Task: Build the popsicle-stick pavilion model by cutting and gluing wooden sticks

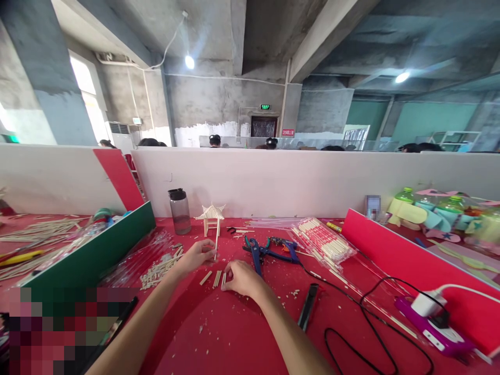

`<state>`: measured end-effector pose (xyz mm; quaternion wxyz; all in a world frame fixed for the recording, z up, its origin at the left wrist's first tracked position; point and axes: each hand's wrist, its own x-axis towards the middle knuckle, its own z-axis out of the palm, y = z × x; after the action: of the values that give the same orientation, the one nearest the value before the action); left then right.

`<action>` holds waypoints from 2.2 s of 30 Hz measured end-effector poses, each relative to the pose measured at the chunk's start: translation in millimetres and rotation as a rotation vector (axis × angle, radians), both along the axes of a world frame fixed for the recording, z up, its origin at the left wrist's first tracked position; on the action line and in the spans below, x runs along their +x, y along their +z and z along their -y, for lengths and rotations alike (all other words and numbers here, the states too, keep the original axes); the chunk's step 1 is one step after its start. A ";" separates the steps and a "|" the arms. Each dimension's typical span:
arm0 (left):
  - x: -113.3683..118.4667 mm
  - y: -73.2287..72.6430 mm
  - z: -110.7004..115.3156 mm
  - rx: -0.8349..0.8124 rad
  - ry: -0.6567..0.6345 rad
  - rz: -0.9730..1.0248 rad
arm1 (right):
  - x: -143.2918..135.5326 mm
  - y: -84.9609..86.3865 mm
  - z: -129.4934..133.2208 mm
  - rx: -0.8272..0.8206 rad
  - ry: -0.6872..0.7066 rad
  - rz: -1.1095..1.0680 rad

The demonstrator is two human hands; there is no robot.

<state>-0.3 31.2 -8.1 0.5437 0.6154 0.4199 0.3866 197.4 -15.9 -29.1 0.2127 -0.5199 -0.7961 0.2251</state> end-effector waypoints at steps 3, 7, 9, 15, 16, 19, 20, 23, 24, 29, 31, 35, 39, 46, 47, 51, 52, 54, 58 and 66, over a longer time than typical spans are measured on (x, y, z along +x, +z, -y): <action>1.6 2.5 1.8 0.008 0.006 0.017 | 3.5 -0.1 -0.9 -0.041 0.005 -0.076; 3.8 5.3 6.3 0.012 -0.044 0.032 | 6.9 2.9 -2.4 -0.070 0.001 -0.221; 5.4 7.3 9.8 0.023 -0.077 0.012 | 6.8 3.5 -4.5 -0.072 0.014 -0.335; 11.8 10.5 16.8 0.004 -0.145 0.026 | 5.0 2.4 -12.6 -0.144 0.067 -0.704; 12.7 10.6 17.1 0.008 -0.153 0.017 | 4.9 3.0 -13.0 -0.145 0.057 -0.734; 14.9 11.3 17.5 0.053 -0.150 -0.024 | 4.2 6.3 -12.2 -0.149 0.011 -0.772; 15.5 11.6 17.7 0.066 -0.143 -0.030 | 3.9 7.3 -11.7 -0.157 -0.005 -0.776; 17.7 11.8 18.2 0.074 -0.127 -0.036 | 2.7 8.7 -11.2 -0.197 -0.044 -0.804; 18.6 11.4 18.2 0.072 -0.119 -0.034 | 2.5 8.6 -11.5 -0.206 -0.050 -0.816; 23.4 8.0 16.8 0.078 -0.055 -0.017 | 3.1 8.6 -12.6 -0.206 -0.046 -0.868; 24.8 7.6 16.3 0.106 -0.023 -0.004 | 3.3 10.7 -11.3 -0.218 -0.050 -0.888; 25.5 7.5 15.4 0.276 -0.025 -0.025 | 3.5 15.3 -7.2 -0.283 -0.060 -0.969; 25.7 5.3 14.2 0.404 -0.001 -0.116 | 3.8 15.1 -6.5 -0.315 -0.074 -1.039; 27.6 9.6 20.6 0.492 0.001 -0.216 | 3.8 13.7 -8.3 -0.303 -0.130 -1.093; 27.8 11.0 22.1 0.493 -0.024 -0.213 | 4.1 14.8 -8.0 -0.298 -0.141 -1.101; 28.5 13.1 26.1 0.552 -0.119 -0.177 | 6.0 20.3 -6.9 -0.271 -0.166 -1.151; 28.5 12.5 26.2 0.584 -0.122 -0.187 | 6.5 21.2 -6.8 -0.267 -0.163 -1.160; 27.9 10.4 25.8 0.655 -0.106 -0.242 | 7.3 22.2 -6.8 -0.258 -0.149 -1.167; 25.3 6.6 24.4 0.775 -0.075 -0.357 | 8.1 22.4 -6.8 -0.247 -0.131 -1.169; 23.2 0.8 22.1 0.844 -0.064 -0.383 | 10.1 22.1 -7.2 -0.274 -0.124 -1.171</action>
<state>23.0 9.1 -7.3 0.1701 0.8558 0.2997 0.3859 207.4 -8.7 -6.9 0.5594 -0.3774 -0.4788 0.5616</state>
